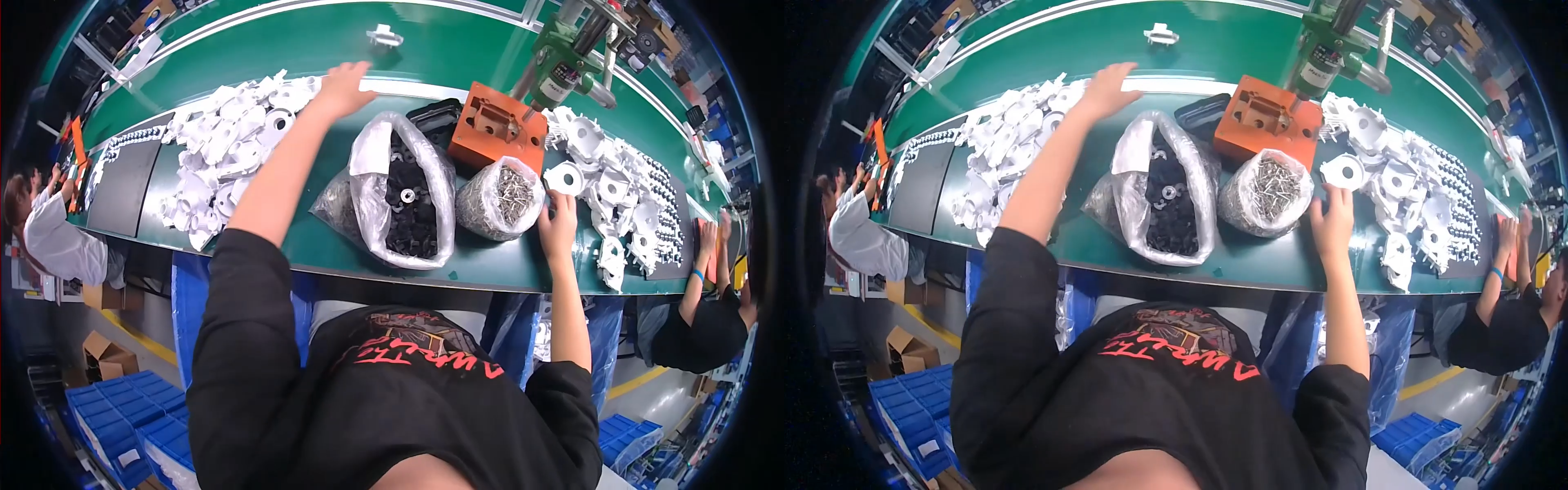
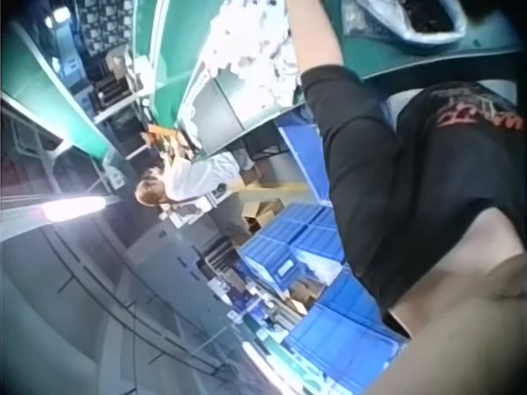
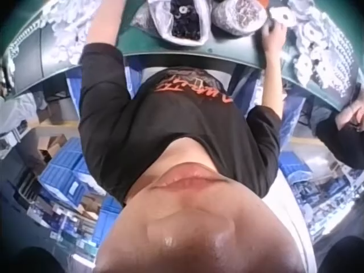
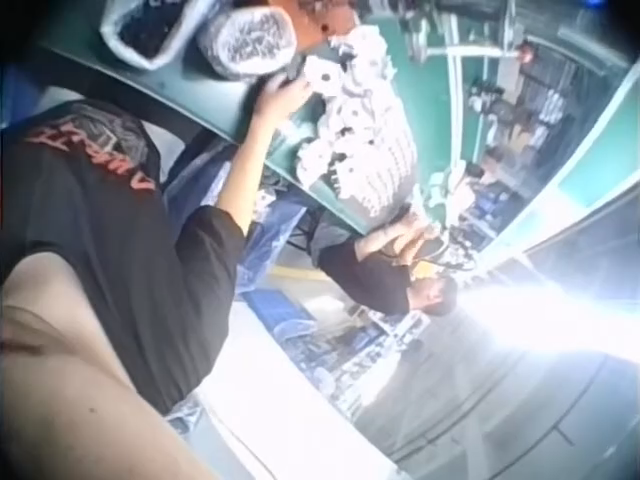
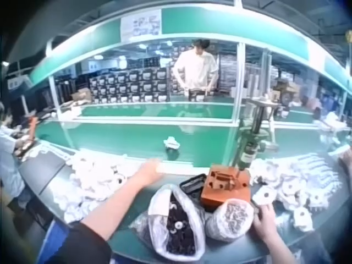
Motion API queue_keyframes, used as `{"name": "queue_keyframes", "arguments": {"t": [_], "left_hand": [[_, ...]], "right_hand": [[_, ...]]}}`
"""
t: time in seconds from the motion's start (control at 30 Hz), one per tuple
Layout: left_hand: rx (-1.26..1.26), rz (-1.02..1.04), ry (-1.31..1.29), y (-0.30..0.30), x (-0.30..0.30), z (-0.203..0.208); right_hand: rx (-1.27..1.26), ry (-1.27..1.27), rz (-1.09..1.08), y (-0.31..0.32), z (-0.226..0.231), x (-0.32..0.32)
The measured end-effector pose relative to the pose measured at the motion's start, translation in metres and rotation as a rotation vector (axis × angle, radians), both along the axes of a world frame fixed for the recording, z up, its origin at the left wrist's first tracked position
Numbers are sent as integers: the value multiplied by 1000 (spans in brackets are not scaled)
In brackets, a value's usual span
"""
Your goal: Assemble small plastic components by inserting metal pins and using a press machine.
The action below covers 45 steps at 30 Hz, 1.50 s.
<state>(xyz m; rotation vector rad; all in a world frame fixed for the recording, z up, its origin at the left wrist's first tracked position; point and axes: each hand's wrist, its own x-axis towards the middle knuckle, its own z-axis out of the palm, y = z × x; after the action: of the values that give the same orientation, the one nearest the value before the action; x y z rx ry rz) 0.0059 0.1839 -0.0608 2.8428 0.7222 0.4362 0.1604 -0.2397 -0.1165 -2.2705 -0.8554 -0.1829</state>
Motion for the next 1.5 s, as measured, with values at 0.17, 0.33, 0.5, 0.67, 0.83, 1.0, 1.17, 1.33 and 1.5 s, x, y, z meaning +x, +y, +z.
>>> {"name": "queue_keyframes", "arguments": {"t": [0.17,0.33,0.5,0.67,0.83,1.0,1.17,1.33,1.5], "left_hand": [[50,299,263,28,-118,48],[107,312,158,15,-197,50],[119,288,46,9,-212,21],[50,223,2,13,-212,17],[113,181,-66,16,-221,16],[167,171,-203,19,-220,4],[-35,178,-333,27,-215,12],[-342,281,-450,29,-208,25],[-526,162,-862,25,-198,26]], "right_hand": [[-184,-386,-160,10,11,13],[-479,-367,-160,20,-11,22],[-334,-360,-98,24,0,29],[-149,-267,-114,11,3,9],[-288,-168,-71,-2,25,-23],[-470,-170,-15,-10,34,-34],[-382,-116,-18,-23,35,-26],[-140,89,-93,-36,49,-32],[-83,-188,-51,-61,36,-13]]}}
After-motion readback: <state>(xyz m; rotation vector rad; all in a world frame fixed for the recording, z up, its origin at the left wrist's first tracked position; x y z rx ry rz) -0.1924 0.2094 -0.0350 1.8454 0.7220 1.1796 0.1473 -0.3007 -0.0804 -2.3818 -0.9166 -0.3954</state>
